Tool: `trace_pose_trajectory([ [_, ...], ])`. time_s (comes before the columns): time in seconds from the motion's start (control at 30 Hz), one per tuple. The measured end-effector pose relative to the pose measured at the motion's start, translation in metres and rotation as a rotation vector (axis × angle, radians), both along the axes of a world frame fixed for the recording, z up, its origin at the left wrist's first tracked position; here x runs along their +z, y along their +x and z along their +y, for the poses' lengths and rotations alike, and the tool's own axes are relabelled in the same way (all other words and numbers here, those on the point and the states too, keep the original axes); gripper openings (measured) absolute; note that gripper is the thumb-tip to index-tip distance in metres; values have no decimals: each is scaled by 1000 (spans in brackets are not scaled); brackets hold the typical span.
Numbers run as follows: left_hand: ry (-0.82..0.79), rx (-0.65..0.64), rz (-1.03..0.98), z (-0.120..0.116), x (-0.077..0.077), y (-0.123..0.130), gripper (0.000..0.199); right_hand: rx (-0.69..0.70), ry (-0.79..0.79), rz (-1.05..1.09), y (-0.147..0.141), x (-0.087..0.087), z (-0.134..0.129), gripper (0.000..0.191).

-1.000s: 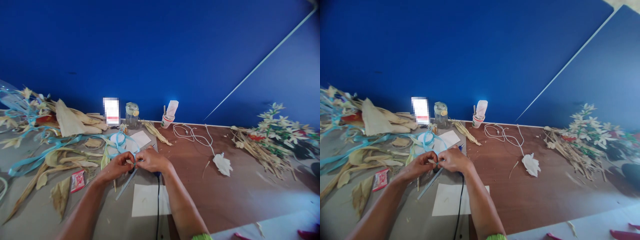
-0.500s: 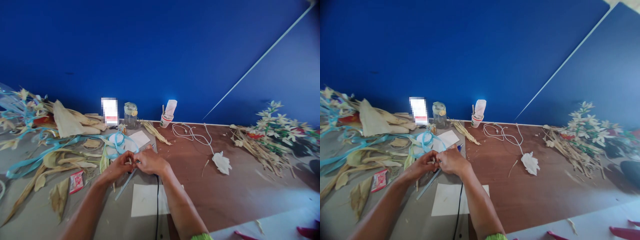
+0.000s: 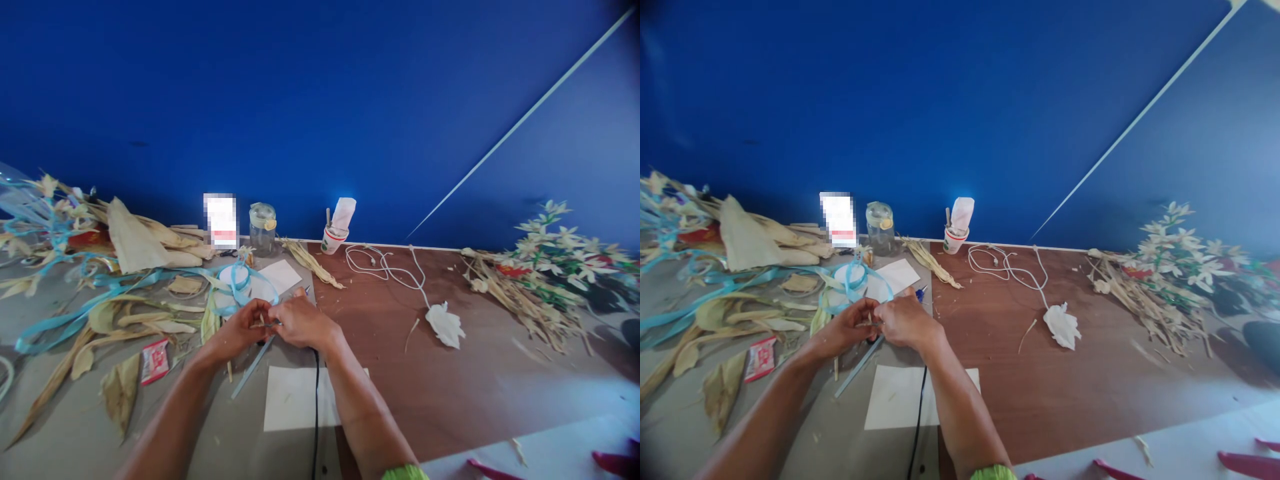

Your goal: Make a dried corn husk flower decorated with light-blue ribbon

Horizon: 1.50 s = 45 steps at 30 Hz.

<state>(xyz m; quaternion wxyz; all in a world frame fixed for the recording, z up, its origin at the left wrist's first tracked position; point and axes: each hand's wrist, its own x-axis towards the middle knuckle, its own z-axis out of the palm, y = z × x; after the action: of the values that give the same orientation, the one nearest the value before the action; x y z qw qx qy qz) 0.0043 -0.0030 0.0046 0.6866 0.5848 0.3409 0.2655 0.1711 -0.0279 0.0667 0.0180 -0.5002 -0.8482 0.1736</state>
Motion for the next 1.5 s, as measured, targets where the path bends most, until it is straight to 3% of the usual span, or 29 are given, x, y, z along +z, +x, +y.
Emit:
trace_pose_trajectory([
  [0.27, 39, 122, 10, 4, -2, 1, 33, -75, 30, 68, 5, -1, 3, 13],
  [0.57, 62, 219, 42, 2, 8, 1, 27, -100, -1, 164, 8, -3, 7, 13],
  [1.1, 66, 244, -13, 2, 5, 0, 27, -73, 108, 195, 3, -10, 10, 16],
  [1.2, 20, 260, -110, 2, 2, -2, 37, -150, 86, 368, 4, -12, 12, 14],
  [1.33, -75, 356, -420, 4, 0, -4, 57, -394, -105, 845, 7, -13, 15, 9],
  [1.5, -121, 532, -447, 2, -3, 5, 36, -604, -503, 1343, 1, -21, 21, 6],
])
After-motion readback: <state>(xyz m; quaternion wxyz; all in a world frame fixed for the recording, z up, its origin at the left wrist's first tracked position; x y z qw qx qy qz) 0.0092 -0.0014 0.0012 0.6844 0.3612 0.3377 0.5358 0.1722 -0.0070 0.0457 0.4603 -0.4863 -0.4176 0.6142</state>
